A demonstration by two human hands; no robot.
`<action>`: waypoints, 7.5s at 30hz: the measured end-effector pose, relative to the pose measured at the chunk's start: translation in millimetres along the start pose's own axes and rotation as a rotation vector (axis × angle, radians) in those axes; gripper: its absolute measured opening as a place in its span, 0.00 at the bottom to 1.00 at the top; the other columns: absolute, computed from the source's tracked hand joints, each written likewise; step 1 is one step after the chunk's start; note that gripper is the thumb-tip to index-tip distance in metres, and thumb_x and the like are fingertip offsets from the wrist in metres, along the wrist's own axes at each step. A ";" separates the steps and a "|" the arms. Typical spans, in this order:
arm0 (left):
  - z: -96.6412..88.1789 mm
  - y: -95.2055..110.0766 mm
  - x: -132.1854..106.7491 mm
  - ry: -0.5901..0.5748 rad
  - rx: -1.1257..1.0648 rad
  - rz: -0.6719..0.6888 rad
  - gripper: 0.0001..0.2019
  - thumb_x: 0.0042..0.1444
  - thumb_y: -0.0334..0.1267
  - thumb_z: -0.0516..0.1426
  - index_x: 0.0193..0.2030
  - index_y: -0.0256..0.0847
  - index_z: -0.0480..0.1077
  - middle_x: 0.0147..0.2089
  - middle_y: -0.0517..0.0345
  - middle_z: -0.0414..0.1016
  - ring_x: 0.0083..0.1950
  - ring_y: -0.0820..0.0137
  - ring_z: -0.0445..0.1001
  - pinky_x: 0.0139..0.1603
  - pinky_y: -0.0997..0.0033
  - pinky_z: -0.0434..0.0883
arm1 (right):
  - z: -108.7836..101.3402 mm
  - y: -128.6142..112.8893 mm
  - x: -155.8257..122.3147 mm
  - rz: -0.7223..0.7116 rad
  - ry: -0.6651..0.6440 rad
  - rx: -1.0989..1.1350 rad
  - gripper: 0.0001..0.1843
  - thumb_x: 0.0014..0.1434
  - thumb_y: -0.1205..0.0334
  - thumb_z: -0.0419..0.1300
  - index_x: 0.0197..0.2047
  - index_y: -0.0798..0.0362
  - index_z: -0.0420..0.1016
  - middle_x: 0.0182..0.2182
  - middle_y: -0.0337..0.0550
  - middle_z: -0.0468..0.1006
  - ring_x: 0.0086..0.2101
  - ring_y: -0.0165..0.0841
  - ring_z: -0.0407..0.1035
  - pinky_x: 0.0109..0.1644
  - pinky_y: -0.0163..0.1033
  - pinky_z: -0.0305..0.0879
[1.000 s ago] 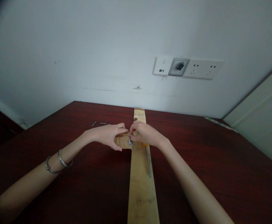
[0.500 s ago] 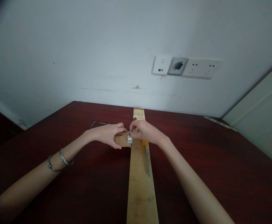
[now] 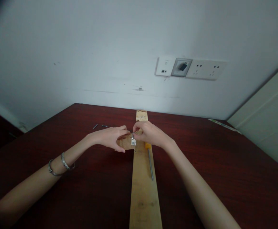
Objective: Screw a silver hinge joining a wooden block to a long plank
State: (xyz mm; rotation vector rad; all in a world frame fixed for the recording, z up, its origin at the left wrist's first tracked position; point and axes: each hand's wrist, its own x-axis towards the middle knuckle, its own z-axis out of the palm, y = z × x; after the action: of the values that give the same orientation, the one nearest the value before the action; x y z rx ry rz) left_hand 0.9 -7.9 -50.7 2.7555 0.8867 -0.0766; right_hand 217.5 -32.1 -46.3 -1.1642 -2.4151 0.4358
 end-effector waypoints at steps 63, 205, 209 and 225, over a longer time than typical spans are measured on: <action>32.4 -6.4 12.5 -0.103 -0.131 0.105 0.41 0.43 0.57 0.61 0.59 0.35 0.56 0.52 0.46 0.63 0.53 0.58 0.60 0.51 0.65 0.63 | -22.3 -3.9 -4.7 0.042 0.013 0.125 0.05 0.53 0.69 0.56 0.34 0.55 0.71 0.29 0.39 0.75 0.28 0.27 0.68 0.34 0.34 0.63; 26.9 -0.9 10.9 -0.116 -0.193 0.023 0.39 0.45 0.48 0.62 0.62 0.41 0.54 0.57 0.47 0.58 0.52 0.58 0.67 0.54 0.62 0.64 | -31.0 -41.9 -19.5 -0.087 0.574 0.142 0.33 0.53 0.53 0.62 0.60 0.46 0.58 0.30 0.36 0.72 0.24 0.26 0.67 0.19 0.29 0.65; 26.5 -0.9 10.9 -0.123 -0.187 0.023 0.40 0.44 0.49 0.62 0.63 0.42 0.53 0.56 0.48 0.59 0.51 0.59 0.67 0.53 0.62 0.65 | -29.9 -41.5 -19.4 -0.085 0.591 0.139 0.33 0.52 0.53 0.62 0.60 0.46 0.58 0.31 0.36 0.72 0.24 0.27 0.67 0.19 0.29 0.65; 31.2 -4.6 11.7 -0.140 -0.206 0.033 0.40 0.44 0.49 0.61 0.63 0.42 0.53 0.59 0.47 0.57 0.54 0.57 0.67 0.55 0.61 0.63 | -29.2 -43.0 -18.2 -0.088 0.573 0.145 0.32 0.52 0.55 0.63 0.59 0.46 0.58 0.29 0.35 0.71 0.24 0.26 0.67 0.19 0.29 0.65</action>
State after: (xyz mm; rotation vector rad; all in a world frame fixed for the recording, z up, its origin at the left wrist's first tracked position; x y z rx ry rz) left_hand 8.6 -5.4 -83.3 2.5384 0.7666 -0.1614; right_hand 213.8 -69.5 -6.1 -0.9546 -1.8945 0.2059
